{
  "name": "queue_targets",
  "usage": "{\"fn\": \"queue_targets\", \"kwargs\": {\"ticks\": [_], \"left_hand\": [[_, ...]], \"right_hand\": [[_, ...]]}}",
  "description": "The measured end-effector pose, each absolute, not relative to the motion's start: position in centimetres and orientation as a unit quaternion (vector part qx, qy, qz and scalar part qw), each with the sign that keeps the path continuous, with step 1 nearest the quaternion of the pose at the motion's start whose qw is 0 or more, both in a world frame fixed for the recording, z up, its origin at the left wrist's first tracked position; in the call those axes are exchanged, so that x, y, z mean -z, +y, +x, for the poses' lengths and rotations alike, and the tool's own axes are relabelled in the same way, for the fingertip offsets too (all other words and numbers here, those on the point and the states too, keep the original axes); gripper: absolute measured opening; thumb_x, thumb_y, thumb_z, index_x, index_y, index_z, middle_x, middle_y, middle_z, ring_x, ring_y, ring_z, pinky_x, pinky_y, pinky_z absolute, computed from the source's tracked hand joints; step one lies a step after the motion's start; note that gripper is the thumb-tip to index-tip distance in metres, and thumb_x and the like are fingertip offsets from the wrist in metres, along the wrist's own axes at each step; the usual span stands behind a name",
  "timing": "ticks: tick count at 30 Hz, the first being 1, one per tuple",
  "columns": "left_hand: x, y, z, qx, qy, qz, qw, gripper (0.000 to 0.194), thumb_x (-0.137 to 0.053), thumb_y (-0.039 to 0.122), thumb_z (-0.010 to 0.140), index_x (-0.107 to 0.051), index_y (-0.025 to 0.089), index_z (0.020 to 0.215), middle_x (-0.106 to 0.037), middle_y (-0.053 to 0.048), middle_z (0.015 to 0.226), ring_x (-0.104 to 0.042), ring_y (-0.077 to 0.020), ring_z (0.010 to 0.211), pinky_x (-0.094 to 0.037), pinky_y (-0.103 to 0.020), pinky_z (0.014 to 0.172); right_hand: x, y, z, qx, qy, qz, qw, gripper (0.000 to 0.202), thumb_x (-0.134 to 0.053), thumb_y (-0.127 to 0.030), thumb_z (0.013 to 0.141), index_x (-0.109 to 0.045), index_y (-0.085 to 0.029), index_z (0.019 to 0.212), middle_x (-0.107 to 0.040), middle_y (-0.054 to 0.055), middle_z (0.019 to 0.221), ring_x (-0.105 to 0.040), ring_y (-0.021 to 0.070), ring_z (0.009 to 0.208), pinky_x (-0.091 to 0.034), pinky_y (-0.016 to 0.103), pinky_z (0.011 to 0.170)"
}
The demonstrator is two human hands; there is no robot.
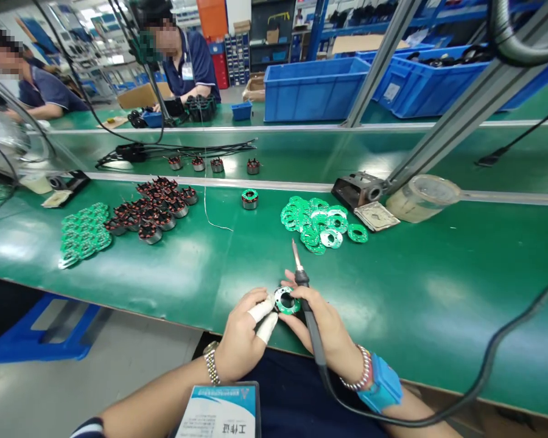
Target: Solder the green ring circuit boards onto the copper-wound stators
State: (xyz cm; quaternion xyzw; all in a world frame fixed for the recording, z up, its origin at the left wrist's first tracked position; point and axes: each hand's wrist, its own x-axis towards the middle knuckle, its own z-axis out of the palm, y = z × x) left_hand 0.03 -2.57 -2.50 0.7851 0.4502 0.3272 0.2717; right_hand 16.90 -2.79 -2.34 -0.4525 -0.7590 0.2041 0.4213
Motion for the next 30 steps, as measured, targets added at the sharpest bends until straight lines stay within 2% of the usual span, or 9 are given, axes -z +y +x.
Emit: {"fn": "queue_targets", "kwargs": {"ticks": [1, 3, 5, 9, 12, 17, 20, 24, 30], "left_hand": [[2.7, -2.9, -0.1, -0.331, 0.429, 0.794, 0.276, 0.035, -0.048, 0.016, 0.082, -0.051, 0.018, 0.116, -0.054, -0.013, 0.121, -0.047, -0.0249, 0.117, -0.042, -0.042, 0.096], [3.0, -3.4, -0.3, -0.329, 0.397, 0.807, 0.289, 0.049, -0.049, 0.015, 0.081, -0.038, 0.019, 0.129, -0.039, -0.015, 0.137, -0.033, -0.0260, 0.129, -0.036, -0.047, 0.102], [3.2, -3.8, -0.4, -0.327, 0.382, 0.803, 0.319, 0.054, -0.049, 0.014, 0.080, -0.031, 0.017, 0.132, -0.034, -0.016, 0.139, -0.032, -0.0256, 0.129, -0.036, -0.047, 0.102], [2.5, -3.8, -0.7, -0.333, 0.427, 0.760, 0.360, 0.033, -0.044, 0.013, 0.083, -0.044, 0.018, 0.115, -0.055, -0.014, 0.121, -0.051, -0.0223, 0.114, -0.042, -0.042, 0.096], [1.8, -2.5, -1.3, -0.296, 0.435, 0.770, 0.361, 0.029, -0.045, 0.017, 0.084, -0.047, 0.019, 0.113, -0.065, -0.009, 0.102, -0.061, -0.0199, 0.096, -0.048, -0.036, 0.087], [1.2, 1.8, -2.1, -0.228, 0.354, 0.878, 0.227, 0.026, -0.047, 0.027, 0.085, -0.058, 0.019, 0.108, -0.066, -0.010, 0.096, -0.061, -0.0212, 0.087, -0.048, -0.036, 0.079], [0.4, 3.6, -2.2, -0.186, 0.270, 0.931, 0.160, 0.025, -0.042, 0.026, 0.088, -0.064, 0.019, 0.097, -0.067, -0.010, 0.088, -0.061, -0.0204, 0.081, -0.047, -0.034, 0.076], [-0.4, 4.4, -2.2, -0.152, 0.206, 0.962, 0.092, 0.034, -0.032, 0.022, 0.091, -0.065, 0.016, 0.092, -0.067, -0.012, 0.079, -0.061, -0.0189, 0.074, -0.048, -0.033, 0.071], [0.3, 4.5, -2.4, -0.218, 0.148, 0.965, 0.006, 0.031, -0.030, 0.017, 0.091, -0.061, 0.013, 0.094, -0.068, -0.011, 0.083, -0.061, -0.0162, 0.073, -0.051, -0.030, 0.069]], "right_hand": [[2.3, -2.6, 16.9, -0.213, -0.759, -0.450, 0.419, 0.027, -0.054, -0.018, 0.081, -0.042, -0.019, 0.105, -0.055, 0.018, 0.119, -0.056, 0.0231, 0.109, -0.051, 0.037, 0.086], [2.2, -2.3, 17.1, -0.232, -0.764, -0.436, 0.415, 0.029, -0.054, -0.017, 0.081, -0.041, -0.020, 0.106, -0.053, 0.018, 0.121, -0.056, 0.0225, 0.109, -0.050, 0.037, 0.087], [1.9, -2.0, 17.3, -0.250, -0.774, -0.415, 0.409, 0.030, -0.053, -0.016, 0.081, -0.039, -0.021, 0.107, -0.052, 0.017, 0.123, -0.053, 0.0224, 0.114, -0.049, 0.039, 0.089], [1.2, -2.2, 18.2, -0.252, -0.779, -0.418, 0.394, 0.038, -0.057, -0.018, 0.078, -0.037, -0.022, 0.110, -0.048, 0.018, 0.127, -0.048, 0.0242, 0.118, -0.045, 0.043, 0.093], [1.1, -2.7, 18.7, -0.235, -0.784, -0.425, 0.388, 0.042, -0.061, -0.022, 0.077, -0.037, -0.021, 0.112, -0.047, 0.019, 0.127, -0.049, 0.0255, 0.117, -0.045, 0.043, 0.093], [1.7, -2.7, 18.7, -0.222, -0.790, -0.413, 0.394, 0.034, -0.056, -0.016, 0.081, -0.039, -0.021, 0.110, -0.053, 0.017, 0.119, -0.046, 0.0236, 0.120, -0.045, 0.042, 0.094], [1.7, -2.3, 18.8, -0.232, -0.793, -0.406, 0.391, 0.032, -0.056, -0.018, 0.082, -0.040, -0.021, 0.109, -0.055, 0.015, 0.117, -0.046, 0.0232, 0.120, -0.045, 0.042, 0.094], [1.5, -2.1, 18.8, -0.236, -0.790, -0.406, 0.395, 0.031, -0.056, -0.019, 0.082, -0.041, -0.022, 0.108, -0.059, 0.011, 0.109, -0.048, 0.0225, 0.118, -0.046, 0.042, 0.093], [1.7, -2.1, 18.9, -0.233, -0.790, -0.405, 0.396, 0.030, -0.056, -0.020, 0.081, -0.041, -0.022, 0.107, -0.059, 0.012, 0.110, -0.047, 0.0227, 0.119, -0.045, 0.041, 0.094]]}}
